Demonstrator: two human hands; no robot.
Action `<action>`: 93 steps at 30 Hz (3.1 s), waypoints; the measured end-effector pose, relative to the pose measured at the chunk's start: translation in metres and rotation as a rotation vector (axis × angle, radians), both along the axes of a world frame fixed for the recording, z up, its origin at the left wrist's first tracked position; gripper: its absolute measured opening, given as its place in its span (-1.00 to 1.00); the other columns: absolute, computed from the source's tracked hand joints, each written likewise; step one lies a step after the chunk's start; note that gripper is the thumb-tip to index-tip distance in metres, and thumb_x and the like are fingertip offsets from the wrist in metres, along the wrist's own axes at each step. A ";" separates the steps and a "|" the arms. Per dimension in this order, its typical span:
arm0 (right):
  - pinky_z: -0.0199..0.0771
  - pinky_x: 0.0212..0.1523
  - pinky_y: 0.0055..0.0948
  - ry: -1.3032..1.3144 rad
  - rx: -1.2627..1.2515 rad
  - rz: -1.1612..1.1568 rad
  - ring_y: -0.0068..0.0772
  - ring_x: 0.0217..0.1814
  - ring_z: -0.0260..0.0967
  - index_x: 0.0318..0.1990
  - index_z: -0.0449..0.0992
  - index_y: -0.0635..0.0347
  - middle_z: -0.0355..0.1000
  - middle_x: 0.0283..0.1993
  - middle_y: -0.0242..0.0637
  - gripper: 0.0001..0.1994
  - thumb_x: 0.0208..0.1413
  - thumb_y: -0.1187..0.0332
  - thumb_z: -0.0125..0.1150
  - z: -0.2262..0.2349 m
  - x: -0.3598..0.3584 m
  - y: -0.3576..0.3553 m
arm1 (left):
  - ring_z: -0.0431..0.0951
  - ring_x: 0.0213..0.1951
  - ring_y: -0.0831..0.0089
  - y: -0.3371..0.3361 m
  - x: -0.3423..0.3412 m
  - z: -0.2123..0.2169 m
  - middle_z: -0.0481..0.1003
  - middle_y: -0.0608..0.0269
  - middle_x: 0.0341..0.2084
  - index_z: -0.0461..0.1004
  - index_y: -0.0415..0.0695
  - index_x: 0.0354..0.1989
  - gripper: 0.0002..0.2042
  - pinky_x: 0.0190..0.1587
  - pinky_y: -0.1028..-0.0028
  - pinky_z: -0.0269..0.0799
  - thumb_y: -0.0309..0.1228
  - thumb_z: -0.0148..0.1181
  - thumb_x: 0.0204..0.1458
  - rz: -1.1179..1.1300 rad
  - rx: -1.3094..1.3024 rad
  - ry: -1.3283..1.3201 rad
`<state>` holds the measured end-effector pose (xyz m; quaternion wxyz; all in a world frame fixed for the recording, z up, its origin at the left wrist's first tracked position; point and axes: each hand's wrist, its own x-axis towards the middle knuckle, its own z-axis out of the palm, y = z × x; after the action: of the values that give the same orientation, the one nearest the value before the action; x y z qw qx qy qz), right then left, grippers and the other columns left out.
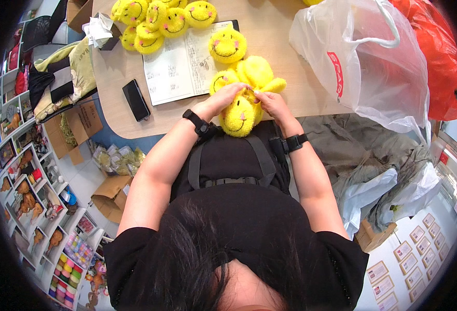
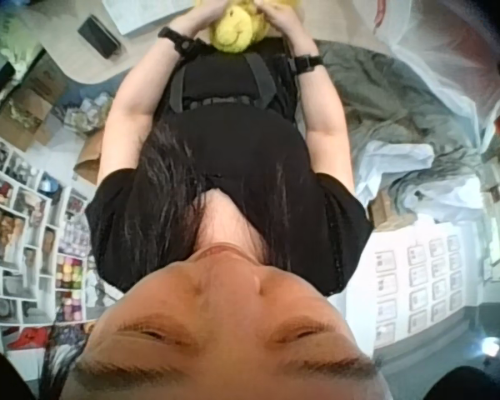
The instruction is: The person assembles yellow smiley-face plush toys at a table. They repeatedly pick up plush pieces, tie them together by hand, and place the finished items on the table or into a plastic bag.
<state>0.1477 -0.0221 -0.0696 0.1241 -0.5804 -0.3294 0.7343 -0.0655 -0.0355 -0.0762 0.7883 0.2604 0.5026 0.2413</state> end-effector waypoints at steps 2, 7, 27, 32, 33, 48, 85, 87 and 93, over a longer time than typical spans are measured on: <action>0.03 -0.62 -0.65 0.130 -0.041 -0.105 -0.75 -0.65 0.06 -0.38 0.59 0.18 0.25 -0.65 -0.60 -0.65 0.22 0.06 0.18 0.005 0.011 0.005 | 0.40 0.06 0.43 0.006 -0.008 0.006 0.42 0.16 0.07 0.37 -0.16 0.18 -0.62 0.15 0.45 0.30 -0.28 -0.02 0.25 0.114 -0.111 -0.004; -0.11 -0.72 -0.65 -0.110 0.286 -0.414 -0.76 -0.73 -0.05 -0.32 0.51 0.16 0.16 -0.66 -0.59 -0.61 0.30 0.00 0.04 -0.026 0.057 0.018 | 0.31 0.05 0.45 0.001 -0.045 0.038 0.25 0.29 -0.07 0.00 -0.05 0.34 -0.23 0.18 0.50 0.20 -0.70 0.10 -0.12 -0.013 0.064 -0.044; 0.27 0.23 -0.20 -0.850 0.818 0.001 -0.07 0.20 0.27 0.20 0.28 0.26 0.28 0.14 -0.04 -0.47 0.01 0.51 0.18 -0.086 0.106 0.006 | 0.53 -0.07 0.47 0.017 -0.142 0.055 0.40 0.21 -0.07 0.23 -0.12 0.23 -0.45 0.02 0.48 0.48 -0.68 0.19 0.03 0.179 0.199 0.057; 0.17 0.30 -0.13 -0.692 1.050 0.387 -0.03 0.33 0.16 0.24 0.26 0.02 0.23 0.26 -0.18 -0.37 -0.09 0.54 0.20 -0.038 0.077 0.007 | 0.52 -0.13 0.47 0.031 -0.185 0.027 0.42 0.20 -0.10 0.26 -0.11 0.21 -0.47 -0.05 0.51 0.47 -0.72 0.10 0.02 0.016 0.312 0.422; 0.16 0.30 -0.10 -0.684 1.012 0.399 -0.03 0.34 0.14 0.24 0.25 -0.01 0.22 0.28 -0.20 -0.36 -0.08 0.54 0.20 -0.032 0.071 0.008 | 0.53 -0.13 0.45 0.035 -0.195 0.020 0.43 0.18 -0.11 0.27 -0.12 0.20 -0.48 -0.06 0.50 0.47 -0.73 0.10 0.01 0.014 0.338 0.464; 0.23 0.02 -0.20 -0.588 1.246 0.402 -0.15 0.02 0.32 -0.12 0.49 0.03 0.38 -0.10 -0.26 -0.73 -0.01 0.32 0.32 0.016 0.016 0.010 | 0.51 -0.04 0.22 0.023 -0.087 -0.014 0.49 0.03 -0.08 0.38 -0.21 -0.01 -0.54 0.04 0.29 0.43 -0.33 0.41 -0.05 -0.163 0.472 0.736; 0.43 -0.37 -0.32 -0.461 1.141 0.315 -0.23 -0.42 0.43 -0.28 0.56 0.19 0.48 -0.34 -0.20 -0.89 0.05 0.39 0.31 0.042 -0.055 0.061 | 0.48 0.06 0.45 -0.044 -0.100 0.019 0.48 0.28 0.05 0.31 -0.17 0.23 -0.44 0.15 0.42 0.37 -0.58 0.27 -0.02 0.049 -0.045 -0.128; 0.41 -0.33 -0.29 -0.480 1.130 0.344 -0.22 -0.40 0.43 -0.35 0.57 0.15 0.46 -0.40 -0.23 -0.88 0.03 0.33 0.34 0.044 -0.048 0.062 | 0.49 0.02 0.47 -0.044 -0.106 0.021 0.49 0.29 0.02 0.32 -0.15 0.23 -0.44 0.09 0.44 0.39 -0.58 0.26 -0.02 0.121 -0.062 -0.132; 0.32 -0.23 -0.26 -0.709 1.303 0.771 -0.25 -0.33 0.43 -0.43 0.55 0.00 0.42 -0.42 -0.29 -0.80 -0.04 0.14 0.38 0.046 -0.044 0.033 | 0.51 0.04 0.43 -0.037 -0.117 0.034 0.48 0.26 0.04 0.29 -0.13 0.25 -0.43 0.06 0.42 0.46 -0.58 0.24 0.00 0.242 -0.098 -0.164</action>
<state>0.1041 0.0104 -0.0234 0.0637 -0.4358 -0.8831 0.1619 -0.1822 -0.0724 -0.0423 0.8035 0.1385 0.4756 0.3301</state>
